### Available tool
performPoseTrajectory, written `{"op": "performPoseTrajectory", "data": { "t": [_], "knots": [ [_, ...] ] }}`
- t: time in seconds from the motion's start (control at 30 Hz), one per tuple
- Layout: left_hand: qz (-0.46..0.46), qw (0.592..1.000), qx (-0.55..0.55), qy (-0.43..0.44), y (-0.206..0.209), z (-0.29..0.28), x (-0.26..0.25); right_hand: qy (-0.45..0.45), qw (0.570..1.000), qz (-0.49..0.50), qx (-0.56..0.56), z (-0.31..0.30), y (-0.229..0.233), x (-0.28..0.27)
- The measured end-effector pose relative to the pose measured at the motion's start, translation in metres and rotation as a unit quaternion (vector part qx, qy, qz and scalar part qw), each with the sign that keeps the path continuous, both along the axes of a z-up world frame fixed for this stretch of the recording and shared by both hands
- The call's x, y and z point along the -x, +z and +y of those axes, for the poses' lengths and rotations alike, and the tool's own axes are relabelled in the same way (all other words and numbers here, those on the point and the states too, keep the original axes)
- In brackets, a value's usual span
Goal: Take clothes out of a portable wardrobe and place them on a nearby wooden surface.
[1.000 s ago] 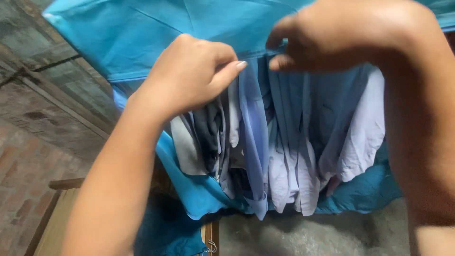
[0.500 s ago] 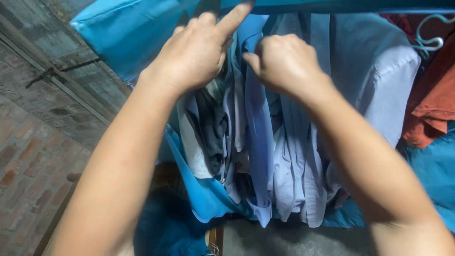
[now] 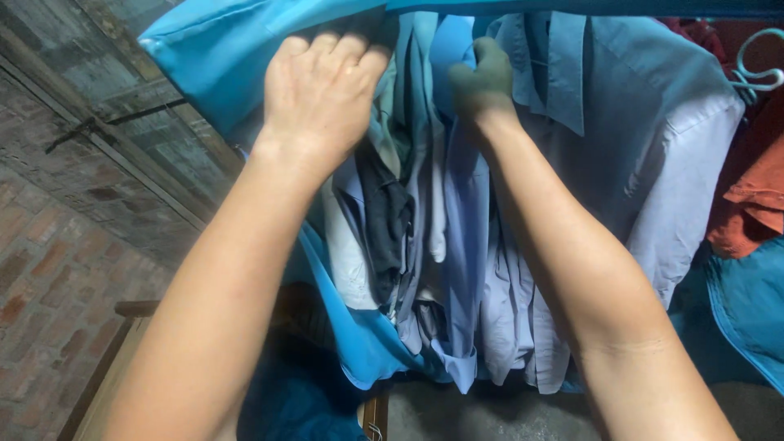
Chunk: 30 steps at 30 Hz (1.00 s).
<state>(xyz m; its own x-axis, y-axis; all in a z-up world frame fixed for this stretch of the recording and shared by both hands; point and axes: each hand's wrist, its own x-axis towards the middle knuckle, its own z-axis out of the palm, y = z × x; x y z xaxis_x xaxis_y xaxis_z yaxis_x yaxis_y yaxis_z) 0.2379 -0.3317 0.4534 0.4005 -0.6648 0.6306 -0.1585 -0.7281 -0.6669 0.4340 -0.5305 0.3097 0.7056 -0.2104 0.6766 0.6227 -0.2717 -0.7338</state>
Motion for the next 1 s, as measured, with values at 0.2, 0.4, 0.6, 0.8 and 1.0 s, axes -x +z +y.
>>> {"op": "performPoseTrajectory", "data": {
  "t": [0.2, 0.4, 0.6, 0.8, 1.0],
  "knots": [
    [0.001, 1.0, 0.008, -0.008, 0.002, -0.004, 0.0, 0.051, 0.992, 0.046, -0.102, -0.002, 0.029, 0.036],
    [0.004, 0.999, 0.019, -0.029, -0.001, -0.004, -0.008, 0.257, 0.948, 0.082, -0.171, -0.027, 0.06, 0.087],
    [-0.049, 0.997, 0.021, -0.049, -0.006, 0.008, -0.011, 0.339, 0.911, 0.122, -0.203, -0.072, 0.027, 0.062],
    [-0.108, 0.992, 0.003, -0.064, -0.015, 0.008, -0.015, 0.353, 0.92, 0.09, -0.145, -0.083, 0.039, 0.062],
    [-0.108, 0.992, 0.017, -0.066, -0.017, 0.01, -0.013, 0.3, 0.953, 0.031, -0.02, -0.075, 0.054, 0.067]
  ]
}}
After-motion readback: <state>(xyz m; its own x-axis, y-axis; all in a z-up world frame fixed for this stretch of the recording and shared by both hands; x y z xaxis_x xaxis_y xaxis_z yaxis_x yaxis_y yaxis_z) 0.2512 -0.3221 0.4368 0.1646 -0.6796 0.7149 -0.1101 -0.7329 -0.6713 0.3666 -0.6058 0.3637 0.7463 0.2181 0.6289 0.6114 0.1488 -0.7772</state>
